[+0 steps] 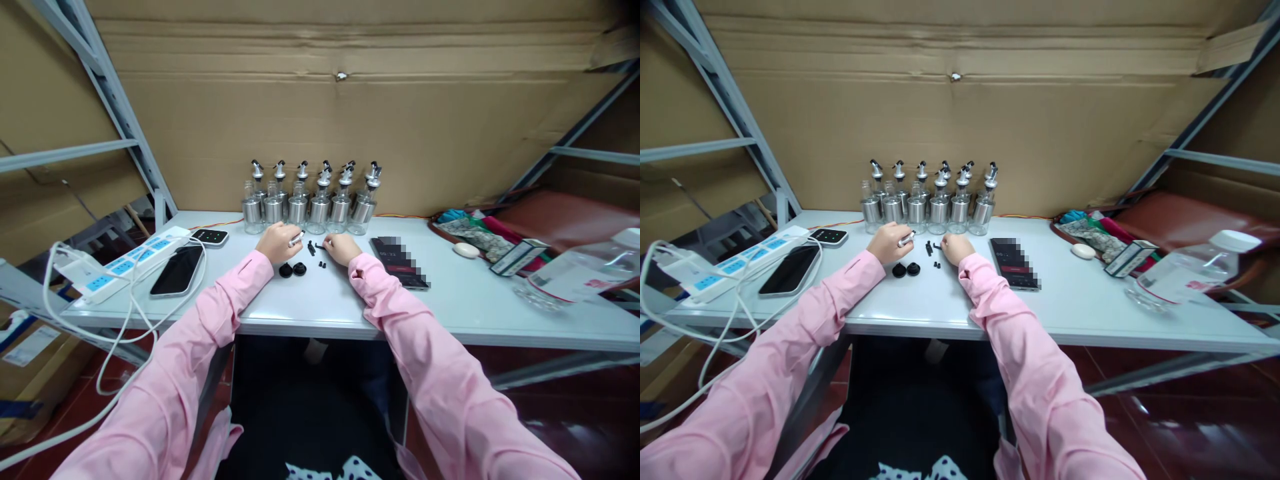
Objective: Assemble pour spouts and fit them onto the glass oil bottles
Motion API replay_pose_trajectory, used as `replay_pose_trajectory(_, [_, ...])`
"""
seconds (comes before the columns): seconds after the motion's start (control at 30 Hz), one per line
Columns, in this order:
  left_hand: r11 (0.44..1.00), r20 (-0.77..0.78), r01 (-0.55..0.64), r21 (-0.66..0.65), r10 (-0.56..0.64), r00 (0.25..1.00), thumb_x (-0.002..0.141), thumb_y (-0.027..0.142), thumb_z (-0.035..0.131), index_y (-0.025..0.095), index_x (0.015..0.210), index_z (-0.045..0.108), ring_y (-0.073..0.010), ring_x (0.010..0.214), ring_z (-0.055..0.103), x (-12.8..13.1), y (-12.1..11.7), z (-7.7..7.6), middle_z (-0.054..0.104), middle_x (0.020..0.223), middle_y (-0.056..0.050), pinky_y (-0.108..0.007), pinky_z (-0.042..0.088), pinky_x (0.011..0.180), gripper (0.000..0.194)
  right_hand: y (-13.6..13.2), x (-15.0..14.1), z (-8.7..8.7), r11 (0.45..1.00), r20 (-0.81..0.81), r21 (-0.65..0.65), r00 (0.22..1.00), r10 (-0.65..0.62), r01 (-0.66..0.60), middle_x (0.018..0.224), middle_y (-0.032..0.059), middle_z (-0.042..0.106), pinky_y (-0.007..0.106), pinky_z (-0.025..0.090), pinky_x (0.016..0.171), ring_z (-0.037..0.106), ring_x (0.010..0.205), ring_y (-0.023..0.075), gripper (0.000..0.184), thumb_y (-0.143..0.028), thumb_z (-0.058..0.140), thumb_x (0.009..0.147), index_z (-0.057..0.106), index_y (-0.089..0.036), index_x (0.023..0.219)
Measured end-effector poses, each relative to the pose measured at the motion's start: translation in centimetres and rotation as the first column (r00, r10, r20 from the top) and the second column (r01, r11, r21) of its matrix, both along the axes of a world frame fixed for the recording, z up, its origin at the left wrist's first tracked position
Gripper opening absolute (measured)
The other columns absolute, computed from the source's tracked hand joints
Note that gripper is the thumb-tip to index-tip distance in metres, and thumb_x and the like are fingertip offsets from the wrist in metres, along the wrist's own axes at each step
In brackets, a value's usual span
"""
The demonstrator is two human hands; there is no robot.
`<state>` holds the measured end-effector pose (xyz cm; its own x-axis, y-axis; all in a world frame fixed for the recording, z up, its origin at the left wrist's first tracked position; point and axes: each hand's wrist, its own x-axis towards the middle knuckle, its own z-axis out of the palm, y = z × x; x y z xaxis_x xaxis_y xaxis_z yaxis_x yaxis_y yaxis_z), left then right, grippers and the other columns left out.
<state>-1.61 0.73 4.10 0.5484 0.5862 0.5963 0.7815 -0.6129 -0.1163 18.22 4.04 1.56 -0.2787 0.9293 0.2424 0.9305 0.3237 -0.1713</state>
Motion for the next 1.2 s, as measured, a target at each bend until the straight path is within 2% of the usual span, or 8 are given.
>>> replay_pose_trajectory(0.27, [0.999,0.037,0.044,0.018,-0.044,0.998,0.072,0.019,0.046,0.019,0.058,0.038,-0.0136,0.053,0.043,0.01,0.22,-0.37,0.05,0.056,0.001,-0.027,0.036,0.063,0.017,-0.21,0.07,0.34,0.999,-0.022,-0.038,0.999,0.038,-0.039,0.083,0.0046,0.069,0.023,0.039,0.066,0.06,0.075,0.016,0.018,-0.03,0.055,0.079,0.067,-0.019,0.087])
replay_pose_trajectory(0.47, [0.998,0.033,0.067,0.019,-0.068,0.997,0.072,0.018,0.046,0.019,0.058,0.038,-0.0136,0.053,0.043,0.03,0.22,-0.44,0.05,0.057,0.001,-0.027,0.035,0.063,0.016,-0.25,-0.23,0.37,0.993,-0.043,-0.031,0.992,0.116,-0.117,0.09,0.0071,0.067,0.022,0.039,0.072,0.059,0.077,0.015,0.02,-0.015,0.053,0.078,0.07,-0.016,0.088])
replay_pose_trajectory(0.73, [0.997,0.032,0.072,0.014,-0.072,0.997,0.072,0.018,0.047,0.019,0.059,0.04,-0.0139,0.055,0.045,0.05,0.29,-0.54,0.051,0.057,0.001,-0.027,0.035,0.063,0.015,0.15,-0.32,0.03,0.973,-0.054,-0.034,0.973,0.225,-0.227,0.09,0.0081,0.068,0.021,0.041,0.074,0.059,0.078,0.0143,0.025,-0.011,0.05,0.079,0.071,-0.013,0.091])
replay_pose_trajectory(1.0, [0.999,0.006,0.051,-0.01,-0.05,0.999,0.074,0.018,0.048,0.019,0.06,0.044,-0.0148,0.057,0.049,0.28,0.14,-0.51,0.054,0.059,0.0,-0.027,0.036,0.063,0.015,0.58,-0.22,-0.53,0.962,-0.072,-0.01,0.96,0.271,-0.272,0.089,0.0075,0.069,0.022,0.042,0.075,0.06,0.078,0.0148,0.024,-0.01,0.05,0.078,0.07,-0.013,0.092])
replay_pose_trajectory(1.07, [0.999,0.013,0.02,-0.032,-0.02,1.0,0.075,0.019,0.05,0.018,0.065,0.047,-0.0157,0.059,0.052,0.36,0.04,-0.5,0.057,0.062,-0.001,-0.027,0.036,0.062,0.011,0.54,-0.24,-0.48,0.962,-0.076,-0.009,0.959,0.272,-0.274,0.092,0.0083,0.069,0.023,0.042,0.078,0.06,0.082,0.0154,0.025,-0.01,0.048,0.08,0.07,-0.013,0.092])
replay_pose_trajectory(1.13, [0.998,0.047,-0.013,-0.067,0.016,0.999,0.076,0.022,0.052,0.018,0.078,0.052,-0.0163,0.061,0.054,0.44,-0.09,-0.5,0.06,0.067,-0.001,-0.027,0.037,0.062,0.004,0.46,-0.27,-0.38,0.963,-0.081,-0.014,0.96,0.268,-0.27,0.095,0.0093,0.068,0.023,0.041,0.08,0.06,0.084,0.0159,0.026,-0.011,0.046,0.081,0.07,-0.013,0.093])
replay_pose_trajectory(1.2, [0.994,0.078,-0.02,-0.103,0.029,0.997,0.078,0.026,0.054,0.017,0.093,0.051,-0.0164,0.063,0.056,0.51,-0.2,-0.5,0.062,0.071,-0.001,-0.026,0.038,0.061,0.018,0.38,-0.3,-0.28,0.962,-0.085,-0.023,0.96,0.268,-0.271,0.096,0.0099,0.068,0.024,0.041,0.081,0.06,0.084,0.0162,0.027,-0.011,0.046,0.082,0.07,-0.012,0.094])
